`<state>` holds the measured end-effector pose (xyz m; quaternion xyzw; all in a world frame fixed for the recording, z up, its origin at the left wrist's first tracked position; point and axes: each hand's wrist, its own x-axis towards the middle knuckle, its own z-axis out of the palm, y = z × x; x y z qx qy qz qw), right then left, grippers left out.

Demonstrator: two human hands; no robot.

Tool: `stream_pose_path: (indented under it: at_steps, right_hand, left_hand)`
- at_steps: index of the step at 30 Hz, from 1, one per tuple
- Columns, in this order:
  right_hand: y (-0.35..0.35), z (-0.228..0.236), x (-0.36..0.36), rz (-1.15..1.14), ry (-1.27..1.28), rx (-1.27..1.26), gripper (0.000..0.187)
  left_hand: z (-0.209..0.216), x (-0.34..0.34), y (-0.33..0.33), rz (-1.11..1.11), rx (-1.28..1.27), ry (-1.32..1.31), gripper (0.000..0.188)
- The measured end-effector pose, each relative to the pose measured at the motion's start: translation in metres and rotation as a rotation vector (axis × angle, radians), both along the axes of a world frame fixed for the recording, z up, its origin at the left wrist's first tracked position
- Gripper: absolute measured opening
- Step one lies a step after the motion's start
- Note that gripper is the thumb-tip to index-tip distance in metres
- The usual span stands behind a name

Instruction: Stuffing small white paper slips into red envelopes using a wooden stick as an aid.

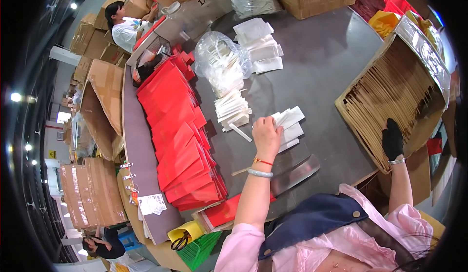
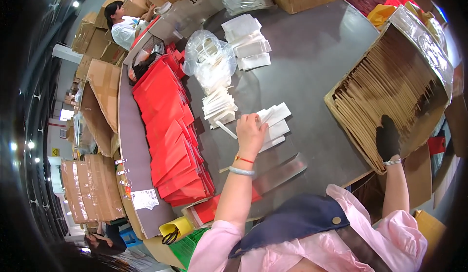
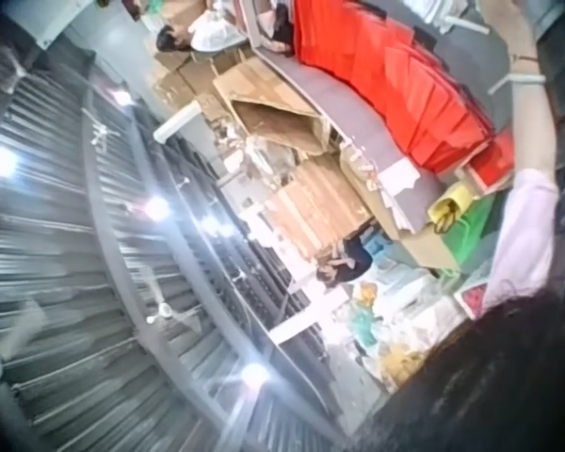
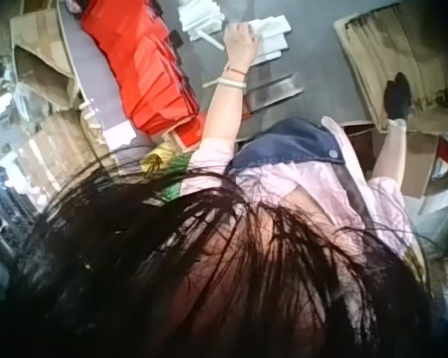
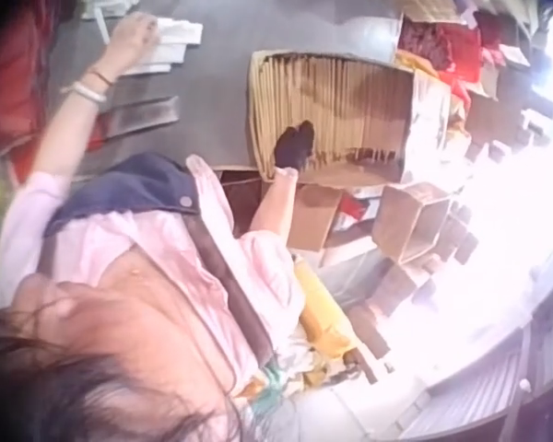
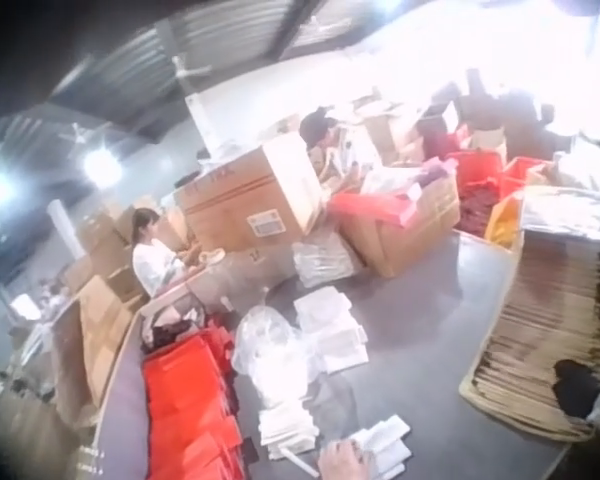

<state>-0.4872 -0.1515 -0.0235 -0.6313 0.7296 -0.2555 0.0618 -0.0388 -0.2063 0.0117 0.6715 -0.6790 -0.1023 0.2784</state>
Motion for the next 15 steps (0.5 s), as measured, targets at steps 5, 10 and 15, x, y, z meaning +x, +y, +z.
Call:
stream_pose_path:
  at_steps: [5, 10, 15]
  right_hand:
    - [-0.006, 0.067, 0.047, -0.113, -0.331, 0.08, 0.013]
    - [-0.005, 0.102, 0.135, 0.36, -0.292, -0.269, 0.006]
    - [-0.003, 0.098, 0.171, 0.679, -0.335, 0.151, 0.015]
  left_hand:
    - [0.003, 0.004, 0.008, -0.014, -0.034, -0.06, 0.025]
    - [0.03, -0.001, 0.034, -0.043, 0.125, 0.201, 0.02]
    - [0.034, 0.016, 0.119, -0.169, 0.525, 0.239, 0.024]
